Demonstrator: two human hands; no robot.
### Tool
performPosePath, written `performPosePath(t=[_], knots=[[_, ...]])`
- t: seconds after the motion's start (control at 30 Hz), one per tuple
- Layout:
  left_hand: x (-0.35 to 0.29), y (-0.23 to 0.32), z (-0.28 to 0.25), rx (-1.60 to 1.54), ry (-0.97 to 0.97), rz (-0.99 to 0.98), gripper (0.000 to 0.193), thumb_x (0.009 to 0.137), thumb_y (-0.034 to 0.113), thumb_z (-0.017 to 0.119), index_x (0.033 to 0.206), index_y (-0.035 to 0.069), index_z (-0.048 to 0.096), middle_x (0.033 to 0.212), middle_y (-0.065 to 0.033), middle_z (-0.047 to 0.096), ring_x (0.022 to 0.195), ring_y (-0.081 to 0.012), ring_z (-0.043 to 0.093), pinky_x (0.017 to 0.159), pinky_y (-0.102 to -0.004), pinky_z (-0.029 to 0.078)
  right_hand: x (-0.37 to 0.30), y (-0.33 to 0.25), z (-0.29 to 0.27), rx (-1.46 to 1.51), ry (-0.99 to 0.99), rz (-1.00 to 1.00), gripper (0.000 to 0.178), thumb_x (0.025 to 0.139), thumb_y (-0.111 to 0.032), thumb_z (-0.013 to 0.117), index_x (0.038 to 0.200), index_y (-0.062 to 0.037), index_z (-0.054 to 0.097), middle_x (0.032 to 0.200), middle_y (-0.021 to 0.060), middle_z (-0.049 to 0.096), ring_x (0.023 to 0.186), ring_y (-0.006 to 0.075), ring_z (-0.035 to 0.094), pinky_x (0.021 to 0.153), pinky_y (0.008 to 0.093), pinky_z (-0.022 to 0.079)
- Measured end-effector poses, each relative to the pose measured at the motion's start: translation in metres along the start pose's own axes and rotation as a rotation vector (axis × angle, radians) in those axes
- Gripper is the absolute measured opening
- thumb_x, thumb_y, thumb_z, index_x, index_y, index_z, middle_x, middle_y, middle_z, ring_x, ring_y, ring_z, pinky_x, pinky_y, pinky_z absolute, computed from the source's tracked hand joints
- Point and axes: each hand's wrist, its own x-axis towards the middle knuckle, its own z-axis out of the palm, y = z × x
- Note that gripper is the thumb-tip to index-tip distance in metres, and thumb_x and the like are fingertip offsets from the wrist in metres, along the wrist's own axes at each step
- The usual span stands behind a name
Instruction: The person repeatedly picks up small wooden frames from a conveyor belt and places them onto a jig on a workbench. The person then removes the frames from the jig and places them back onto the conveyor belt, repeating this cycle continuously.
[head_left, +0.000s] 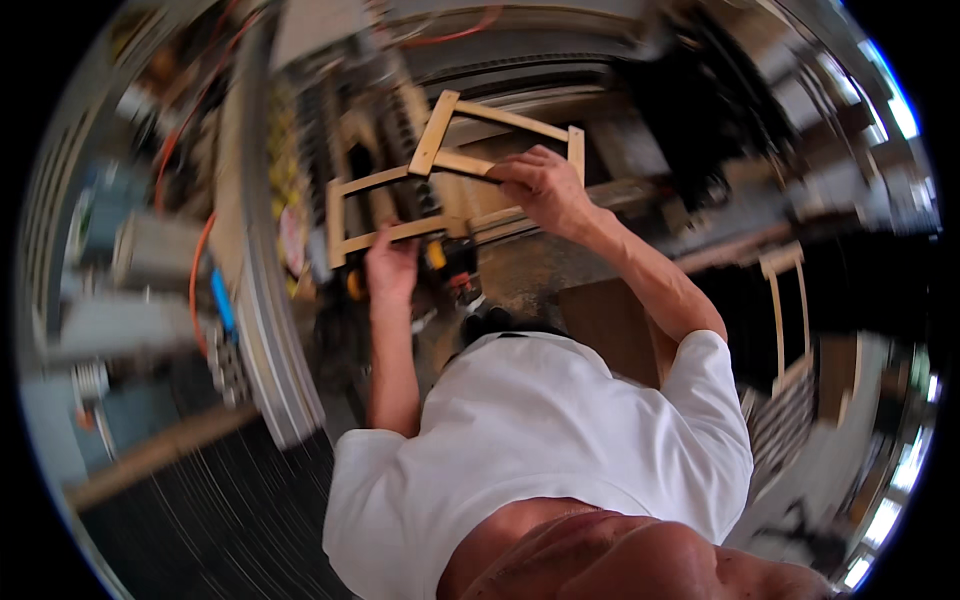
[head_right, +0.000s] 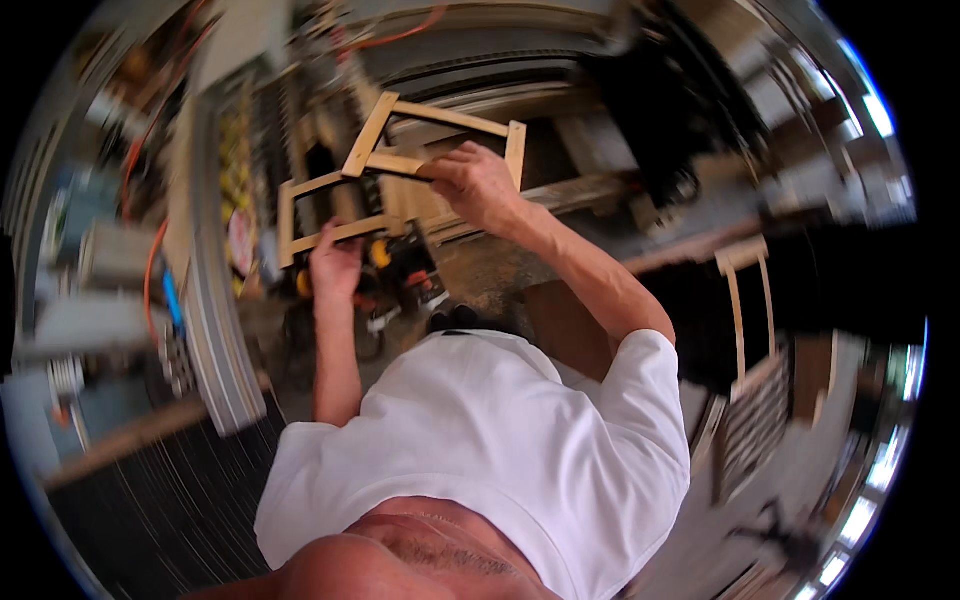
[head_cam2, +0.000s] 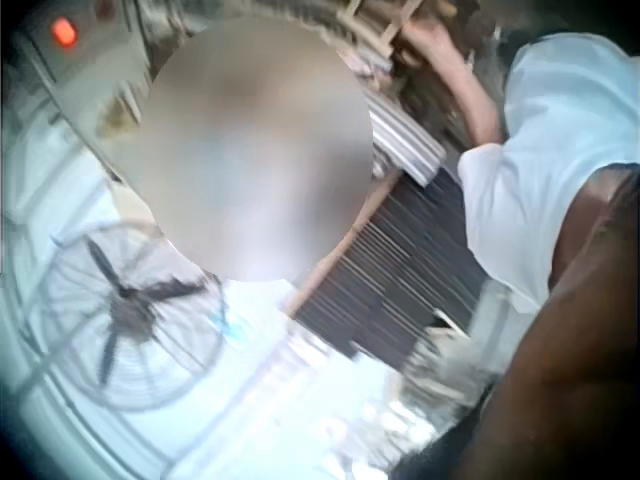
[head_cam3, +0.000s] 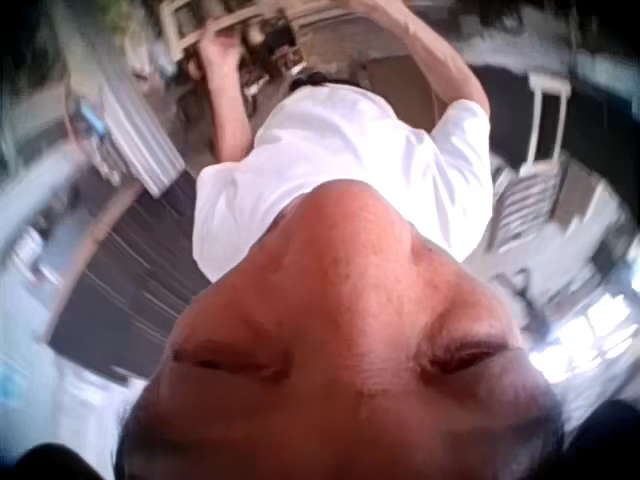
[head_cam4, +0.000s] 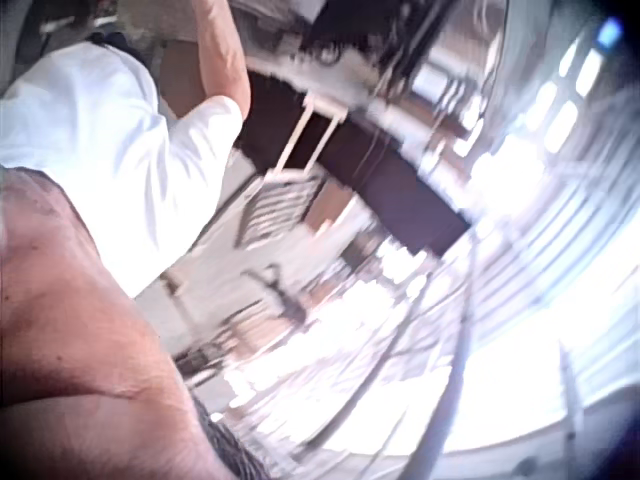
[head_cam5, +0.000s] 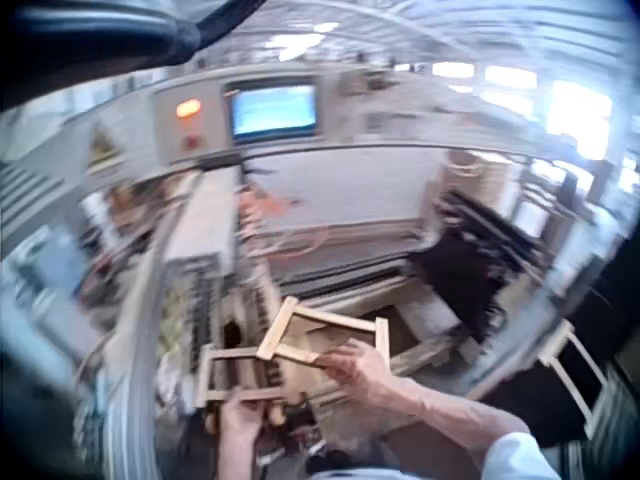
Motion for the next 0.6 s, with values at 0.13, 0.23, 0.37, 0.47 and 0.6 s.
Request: performPosePath(t=[0.13, 0.23, 0.37, 0.47, 0.6], knots=[[-0.095, -0.023, -0.018, 0.017, 0.049, 0.011, 0.024, 0.094, 0.022, 0.057, 0.112, 0.007, 0.059, 0.102, -0.0037, 0.06, 0.098, -0.0188, 0.059, 0.087, -0.0356, 0.051, 0.047, 0.008, 0.07, 0.07, -0.1, -0.216, 0.024, 0.074, -0.006, 0.066, 0.098, -0.0074, 0.069, 0.091, 0.0081, 0.067, 0.084, 0.029, 0.059, 0.077, 0.0384, 0.048], [-0.153, -0.043, -0.022, 0.053, 0.095, 0.082, 0.027, 0.097, 0.024, 0.053, 0.115, 0.006, 0.057, 0.104, -0.0044, 0.06, 0.102, -0.0193, 0.058, 0.091, -0.0337, 0.049, 0.073, 0.013, 0.131, 0.098, -0.089, -0.366, 0.026, 0.075, -0.005, 0.063, 0.1, -0.0077, 0.069, 0.091, 0.0083, 0.068, 0.083, 0.0293, 0.058, 0.076, 0.0404, 0.047], [-0.204, -0.067, -0.023, 0.095, 0.207, 0.165, 0.024, 0.097, 0.02, 0.053, 0.114, 0.005, 0.057, 0.105, -0.0051, 0.06, 0.102, -0.0213, 0.059, 0.091, -0.0348, 0.049, 0.105, 0.024, 0.201, 0.029, -0.064, -0.508, 0.032, 0.075, -0.004, 0.061, 0.105, -0.0104, 0.069, 0.097, 0.0085, 0.067, 0.085, 0.0279, 0.057, 0.078, 0.0389, 0.046], [-0.23, -0.083, -0.018, 0.068, 0.349, 0.245, 0.023, 0.095, 0.019, 0.056, 0.112, 0.005, 0.058, 0.102, -0.0055, 0.061, 0.102, -0.0212, 0.059, 0.089, -0.0358, 0.048, 0.127, 0.022, 0.23, -0.134, -0.161, -0.479, 0.038, 0.075, -0.007, 0.06, 0.112, -0.0126, 0.066, 0.1, 0.0071, 0.066, 0.096, 0.0277, 0.056, 0.084, 0.0406, 0.044], [-0.248, -0.099, -0.029, -0.038, 0.463, 0.344, 0.024, 0.093, 0.022, 0.059, 0.11, 0.006, 0.059, 0.101, -0.0041, 0.061, 0.102, -0.0191, 0.059, 0.09, -0.0366, 0.047, 0.17, 0.027, 0.249, -0.277, -0.258, -0.448, 0.033, 0.08, -0.009, 0.057, 0.112, -0.0146, 0.065, 0.101, 0.0095, 0.067, 0.101, 0.0285, 0.056, 0.086, 0.0434, 0.042]])
